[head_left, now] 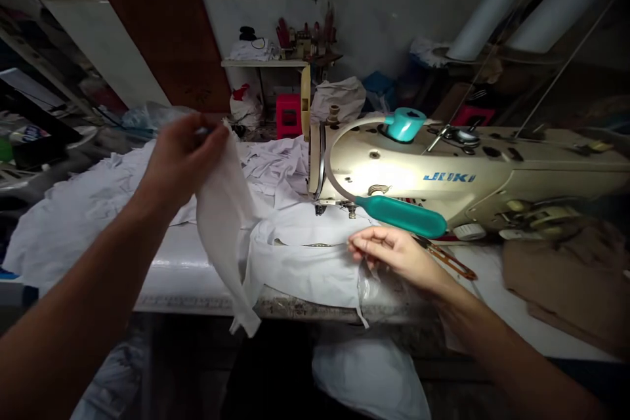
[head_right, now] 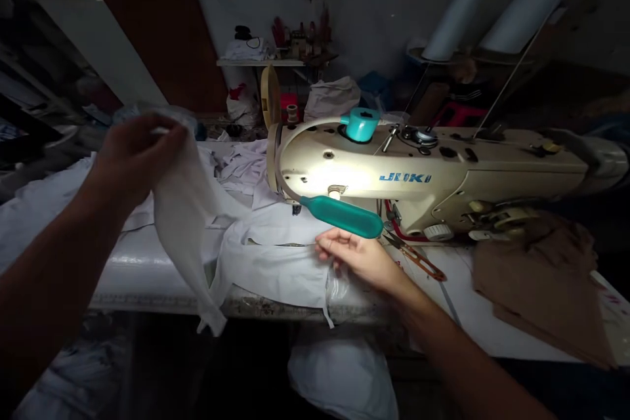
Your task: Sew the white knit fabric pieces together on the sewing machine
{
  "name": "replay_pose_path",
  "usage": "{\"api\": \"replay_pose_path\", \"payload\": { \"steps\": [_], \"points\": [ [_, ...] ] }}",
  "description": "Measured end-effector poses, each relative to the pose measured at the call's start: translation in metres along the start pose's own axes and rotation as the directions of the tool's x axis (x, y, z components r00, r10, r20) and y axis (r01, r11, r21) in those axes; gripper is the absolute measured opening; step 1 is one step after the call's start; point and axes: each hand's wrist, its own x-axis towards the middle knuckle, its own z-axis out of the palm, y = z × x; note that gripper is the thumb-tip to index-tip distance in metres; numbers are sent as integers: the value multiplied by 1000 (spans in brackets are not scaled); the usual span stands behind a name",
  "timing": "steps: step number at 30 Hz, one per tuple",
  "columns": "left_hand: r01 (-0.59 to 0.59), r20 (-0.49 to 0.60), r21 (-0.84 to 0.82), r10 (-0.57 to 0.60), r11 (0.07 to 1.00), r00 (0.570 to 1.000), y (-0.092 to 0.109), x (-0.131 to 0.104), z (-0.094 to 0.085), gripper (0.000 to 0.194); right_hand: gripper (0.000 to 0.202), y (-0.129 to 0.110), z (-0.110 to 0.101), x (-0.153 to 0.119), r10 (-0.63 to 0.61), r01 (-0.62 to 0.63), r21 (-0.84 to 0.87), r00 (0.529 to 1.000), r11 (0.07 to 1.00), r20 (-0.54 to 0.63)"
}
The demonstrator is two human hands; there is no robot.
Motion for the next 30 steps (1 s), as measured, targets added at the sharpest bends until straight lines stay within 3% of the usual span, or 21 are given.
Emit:
{"api": "replay_pose_path", "payload": {
  "steps": [2, 4, 6, 9, 12, 16, 19, 24, 30],
  "points": [
    [-151, -82, 85, 158, 985, 984, 2, 24, 9, 53, 41, 0, -14, 24, -36, 43, 72, 995, 996, -89],
    [-266, -40, 123, 272, 956, 961, -2, 24, 33, 46, 44, 5, -21, 45, -46, 57, 134, 995, 989, -89],
    [-368, 80, 80, 362, 926, 929, -13, 4, 67, 31, 46, 11, -20, 62, -53, 58, 154, 998, 986, -33],
    [-511, 290, 57, 475, 858, 830, -37, -44, 118, 23, 47, 22, -10, 77, -53, 51, 125, 998, 991, 18],
    [-628, 405, 170, 527, 759, 747, -55, -82, 146, 24, 39, 31, 1, 77, -37, 37, 32, 999, 999, -1],
    [-707, 476, 213, 560, 675, 678, -64, -101, 148, 26, 30, 38, 9, 66, -111, 105, -238, 994, 966, -13],
    [-739, 488, 199, 589, 644, 644, -68, -105, 143, 25, 29, 40, 11, 60, -183, 174, -322, 983, 931, 1],
    [-731, 462, 198, 596, 653, 657, -71, -108, 143, 24, 33, 45, 6, 62, -105, 110, -251, 994, 962, 32],
    [-715, 354, 219, 629, 664, 692, -58, -103, 142, 25, 43, 46, 3, 87, 82, -84, 32, 995, 996, 51]
  ]
}}
